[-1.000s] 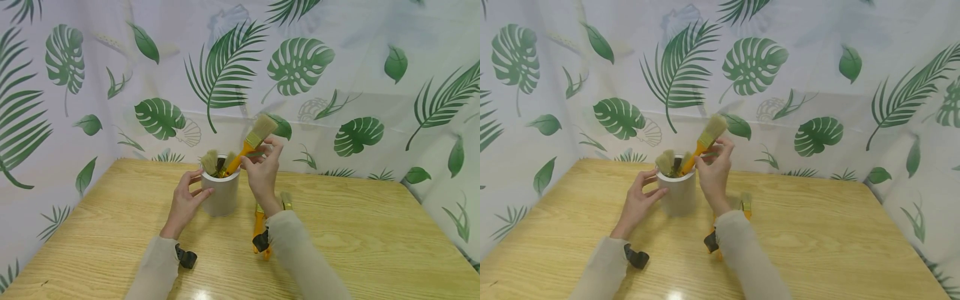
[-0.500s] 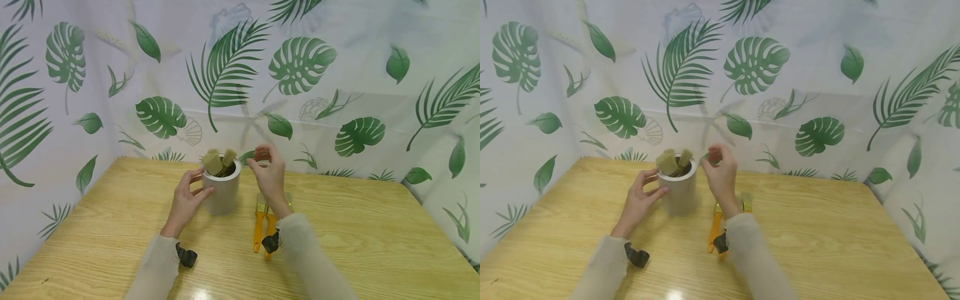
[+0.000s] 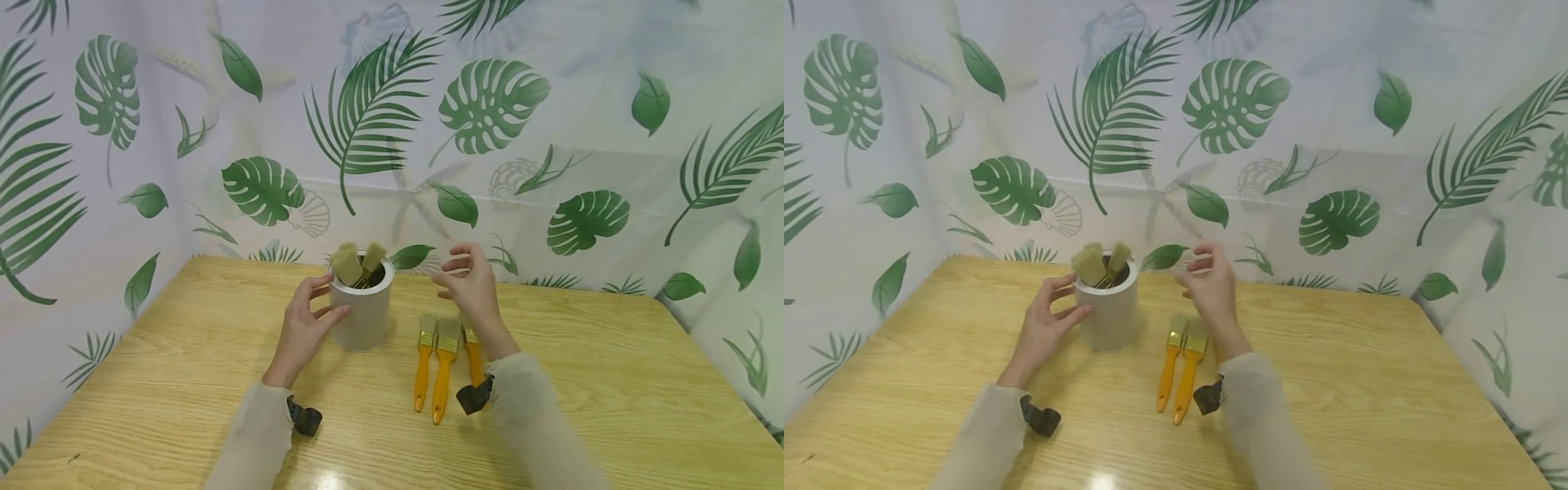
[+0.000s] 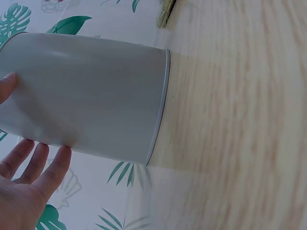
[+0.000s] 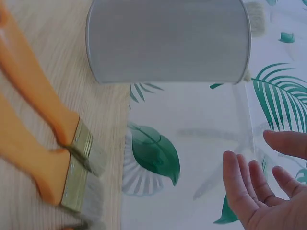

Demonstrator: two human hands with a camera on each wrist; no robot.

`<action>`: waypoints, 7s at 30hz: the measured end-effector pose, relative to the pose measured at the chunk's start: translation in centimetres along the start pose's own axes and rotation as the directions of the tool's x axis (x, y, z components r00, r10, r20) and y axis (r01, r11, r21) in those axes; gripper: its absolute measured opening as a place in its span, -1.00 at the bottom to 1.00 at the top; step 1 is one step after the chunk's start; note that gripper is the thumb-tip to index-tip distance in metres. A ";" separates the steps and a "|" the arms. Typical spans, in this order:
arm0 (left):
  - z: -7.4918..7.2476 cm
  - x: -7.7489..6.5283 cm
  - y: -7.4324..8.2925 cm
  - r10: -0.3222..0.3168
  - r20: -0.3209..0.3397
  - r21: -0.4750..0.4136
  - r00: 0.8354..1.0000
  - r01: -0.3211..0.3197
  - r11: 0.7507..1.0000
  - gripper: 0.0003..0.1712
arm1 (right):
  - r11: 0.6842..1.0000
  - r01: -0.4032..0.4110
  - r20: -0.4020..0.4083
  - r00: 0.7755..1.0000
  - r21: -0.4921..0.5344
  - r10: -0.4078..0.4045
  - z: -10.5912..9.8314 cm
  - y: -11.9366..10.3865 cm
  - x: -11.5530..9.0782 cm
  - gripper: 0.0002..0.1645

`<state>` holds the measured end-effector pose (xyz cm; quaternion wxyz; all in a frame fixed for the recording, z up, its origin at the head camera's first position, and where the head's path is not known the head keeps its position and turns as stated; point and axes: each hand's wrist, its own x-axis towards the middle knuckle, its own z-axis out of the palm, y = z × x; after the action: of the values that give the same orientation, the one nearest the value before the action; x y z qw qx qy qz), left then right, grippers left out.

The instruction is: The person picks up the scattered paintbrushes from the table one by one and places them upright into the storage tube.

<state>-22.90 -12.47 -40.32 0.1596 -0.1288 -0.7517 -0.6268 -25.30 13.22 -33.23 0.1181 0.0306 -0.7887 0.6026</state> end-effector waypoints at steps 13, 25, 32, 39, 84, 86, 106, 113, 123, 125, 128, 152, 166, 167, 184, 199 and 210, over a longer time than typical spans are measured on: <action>0.0 0.0 0.1 -0.009 0.001 -0.015 1.000 0.009 1.000 -0.40 | 0.984 -0.132 0.060 0.988 -0.119 0.140 -3.5 0.8 -0.3 -0.53; -0.1 0.1 0.2 -0.001 0.005 0.000 1.000 0.001 1.000 -0.38 | 0.962 -0.207 0.125 0.965 -0.175 0.231 -5.4 1.7 -0.5 -0.48; -0.1 0.1 0.3 0.019 0.008 0.035 1.000 -0.019 0.999 -0.34 | 0.945 -0.263 0.150 0.944 -0.195 0.294 -6.4 2.3 -1.0 -0.41; -0.1 0.1 0.1 0.042 0.003 0.045 0.999 -0.042 0.998 -0.35 | 0.931 -0.287 0.178 0.927 -0.226 0.330 -7.1 3.5 -1.3 -0.44; 0.0 0.2 0.1 0.050 0.007 0.075 0.999 -0.050 0.996 -0.35 | 0.852 -0.395 0.273 0.826 -0.344 0.494 -6.4 8.0 -3.0 -0.29; 0.0 0.2 0.1 0.050 0.009 0.066 0.999 -0.051 0.997 -0.36 | 0.849 -0.388 0.262 0.831 -0.359 0.490 -6.3 7.9 -2.9 -0.30; 0.1 0.3 0.6 0.049 -0.042 0.022 0.998 -0.048 0.999 -0.33 | 0.855 -0.319 0.255 0.860 -0.409 0.443 -6.1 7.8 -2.9 -0.23; 0.2 0.1 0.6 0.081 -0.069 0.007 0.994 -0.081 0.997 -0.34 | 0.875 -0.318 0.263 0.867 -0.364 0.424 -6.4 7.8 -2.9 -0.24; 0.1 0.2 0.2 0.083 -0.059 -0.017 0.995 -0.084 0.996 -0.28 | 0.925 -0.348 0.280 0.882 -0.154 0.379 -6.7 8.4 -2.5 -0.16; 0.1 0.3 0.1 0.090 -0.051 -0.021 0.995 -0.092 0.996 -0.28 | 0.932 -0.342 0.271 0.892 -0.120 0.362 -6.6 8.3 -2.5 -0.14; 0.1 0.4 -0.1 0.101 -0.040 -0.018 0.994 -0.102 0.995 -0.29 | 0.938 -0.338 0.252 0.904 -0.074 0.346 -6.6 8.1 -2.4 -0.13; -0.3 0.2 -0.5 0.072 -0.008 -0.047 0.997 -0.072 0.996 -0.34 | 0.960 -0.250 0.140 0.963 0.125 0.232 -6.0 5.9 -1.4 -0.19; -0.2 0.1 -0.3 0.063 -0.011 -0.049 0.998 -0.063 0.997 -0.33 | 0.925 -0.116 -0.049 0.989 0.363 0.143 -4.3 3.2 -0.4 -0.33; -0.2 0.1 -0.3 0.066 -0.013 -0.050 0.998 -0.066 0.997 -0.34 | 0.920 -0.103 -0.065 0.988 0.378 0.137 -4.1 3.0 -0.4 -0.34; -0.1 0.1 -0.6 0.081 0.016 -0.028 0.997 -0.081 0.996 -0.31 | 0.862 0.082 -0.240 0.970 0.500 0.046 -1.3 1.4 0.0 -0.38; 0.1 0.1 -0.3 0.093 0.030 0.027 0.995 -0.094 0.995 -0.35 | 0.790 0.204 -0.332 0.943 0.578 0.000 2.3 -0.8 1.1 -0.31; 0.5 -0.1 0.2 0.095 0.007 0.044 0.995 -0.095 0.994 -0.38 | 0.840 0.304 -0.315 0.934 0.449 -0.169 5.2 -1.5 0.9 -0.38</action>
<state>-22.83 -11.97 -40.29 0.1901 -0.1627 -0.7588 -0.6014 -26.63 7.91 -32.91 0.2841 0.0773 -0.5770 0.7618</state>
